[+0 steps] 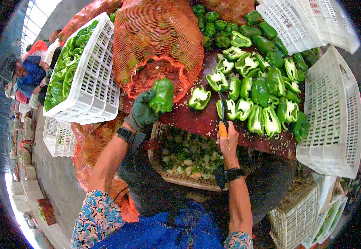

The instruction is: The person takes green peppers from a large mesh bag, cuts them into sections with a knife, and places the cut pieces into a crate.

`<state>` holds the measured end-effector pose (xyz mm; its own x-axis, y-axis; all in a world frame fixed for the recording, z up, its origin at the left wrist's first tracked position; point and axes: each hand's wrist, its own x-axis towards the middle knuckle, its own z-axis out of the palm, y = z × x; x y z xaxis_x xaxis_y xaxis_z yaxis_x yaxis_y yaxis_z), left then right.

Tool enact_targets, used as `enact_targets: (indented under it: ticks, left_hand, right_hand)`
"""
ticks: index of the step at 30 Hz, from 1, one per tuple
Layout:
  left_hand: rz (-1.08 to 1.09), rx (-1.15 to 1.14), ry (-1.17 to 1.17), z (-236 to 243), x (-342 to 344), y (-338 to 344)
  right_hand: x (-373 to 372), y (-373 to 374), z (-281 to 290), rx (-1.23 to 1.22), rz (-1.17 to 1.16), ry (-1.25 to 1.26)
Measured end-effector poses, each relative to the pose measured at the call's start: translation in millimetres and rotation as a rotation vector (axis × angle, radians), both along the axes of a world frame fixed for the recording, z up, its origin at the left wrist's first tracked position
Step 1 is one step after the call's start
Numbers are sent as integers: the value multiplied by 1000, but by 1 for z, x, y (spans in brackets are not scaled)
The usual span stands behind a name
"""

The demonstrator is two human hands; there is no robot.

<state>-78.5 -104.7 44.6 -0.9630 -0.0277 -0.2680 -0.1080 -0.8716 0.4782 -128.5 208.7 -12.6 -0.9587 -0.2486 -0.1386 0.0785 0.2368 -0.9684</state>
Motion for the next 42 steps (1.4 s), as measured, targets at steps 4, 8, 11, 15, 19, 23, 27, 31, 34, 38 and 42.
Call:
enact_targets:
  ticks: [4,8,11,15,19,23,27,31,34,38,42]
  left_hand:
    - [70,-262,141,3,11,55]
    - [56,-570,44,-12,-4,105]
    - [172,-1747,-17,-35,-15,152]
    - [185,-1892,-3,-44,-19,163]
    - [20,-1893,-129,-33,-18,158]
    - [-72,-2013,-242,-18,-15,160]
    - [-144,-2021,-266,-7,-14,165]
    - [-188,-2045,-278,-4,-16,166]
    - [-185,-2025,-270,-10,-16,164]
    - [-69,-2004,-222,-20,-15,159]
    - [-29,-2003,-211,-19,-17,152]
  right_hand:
    - [18,3,6,-141,31,-11]
    - [45,0,13,-177,16,-93]
    - [51,-3,14,-111,-6,-69]
    - [47,1,16,-64,-75,-61]
    - [46,2,17,-8,-57,71]
    - [44,-3,18,-42,-23,-43]
    - [28,0,22,3,77,-68]
    - [-1,1,34,55,157,-170]
    - [-16,4,44,36,292,-318]
    - [-2,5,43,265,397,-234]
    - [51,-14,10,639,199,151]
